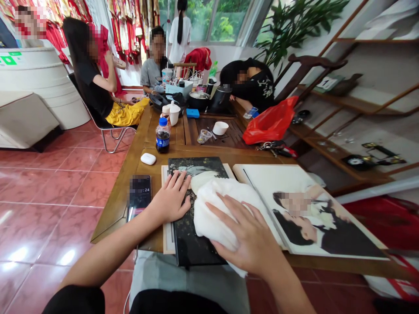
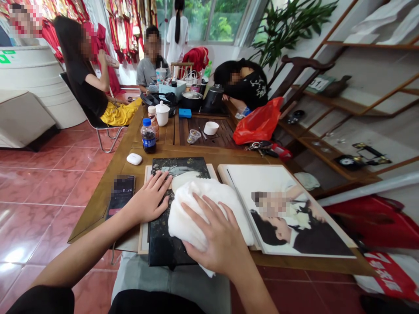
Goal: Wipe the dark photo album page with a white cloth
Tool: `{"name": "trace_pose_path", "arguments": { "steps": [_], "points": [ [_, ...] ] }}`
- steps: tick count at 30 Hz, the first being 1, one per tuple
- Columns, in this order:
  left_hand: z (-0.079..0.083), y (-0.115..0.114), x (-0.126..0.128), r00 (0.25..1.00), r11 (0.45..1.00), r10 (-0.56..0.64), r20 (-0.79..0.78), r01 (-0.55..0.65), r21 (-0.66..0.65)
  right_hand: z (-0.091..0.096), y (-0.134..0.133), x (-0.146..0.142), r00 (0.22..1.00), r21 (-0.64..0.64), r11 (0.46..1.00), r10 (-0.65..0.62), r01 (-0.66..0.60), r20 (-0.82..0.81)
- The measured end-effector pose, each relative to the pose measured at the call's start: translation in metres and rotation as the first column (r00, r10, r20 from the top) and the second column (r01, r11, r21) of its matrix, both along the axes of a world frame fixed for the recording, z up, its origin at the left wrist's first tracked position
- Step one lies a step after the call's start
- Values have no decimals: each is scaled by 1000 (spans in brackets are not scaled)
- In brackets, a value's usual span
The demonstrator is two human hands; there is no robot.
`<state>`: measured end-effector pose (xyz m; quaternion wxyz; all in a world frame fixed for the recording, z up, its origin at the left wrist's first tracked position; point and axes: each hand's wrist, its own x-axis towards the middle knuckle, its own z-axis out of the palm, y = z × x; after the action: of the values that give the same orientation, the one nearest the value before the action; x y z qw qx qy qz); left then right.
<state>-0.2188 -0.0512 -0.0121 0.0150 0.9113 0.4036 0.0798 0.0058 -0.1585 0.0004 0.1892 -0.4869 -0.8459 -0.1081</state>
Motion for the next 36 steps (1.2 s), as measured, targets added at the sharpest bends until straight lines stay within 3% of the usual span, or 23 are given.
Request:
{"name": "trace_pose_path", "arguments": {
  "steps": [12, 22, 32, 36],
  "points": [
    [1, 0, -2, 1000, 999, -15, -25, 14, -31, -2, 4, -5, 990, -64, 988, 139, -140, -15],
    [0, -1, 0, 1000, 1000, -7, -7, 7, -13, -10, 17, 23, 998, 21, 998, -65, 65, -15],
    [-1, 0, -2, 1000, 1000, -14, -11, 14, -19, -4, 4, -3, 991, -75, 988, 137, -137, -7],
    [-1, -1, -1, 1000, 1000, -1, 8, 1, -12, -8, 5, 7, 994, -26, 993, 113, -113, -8]
  ]
}}
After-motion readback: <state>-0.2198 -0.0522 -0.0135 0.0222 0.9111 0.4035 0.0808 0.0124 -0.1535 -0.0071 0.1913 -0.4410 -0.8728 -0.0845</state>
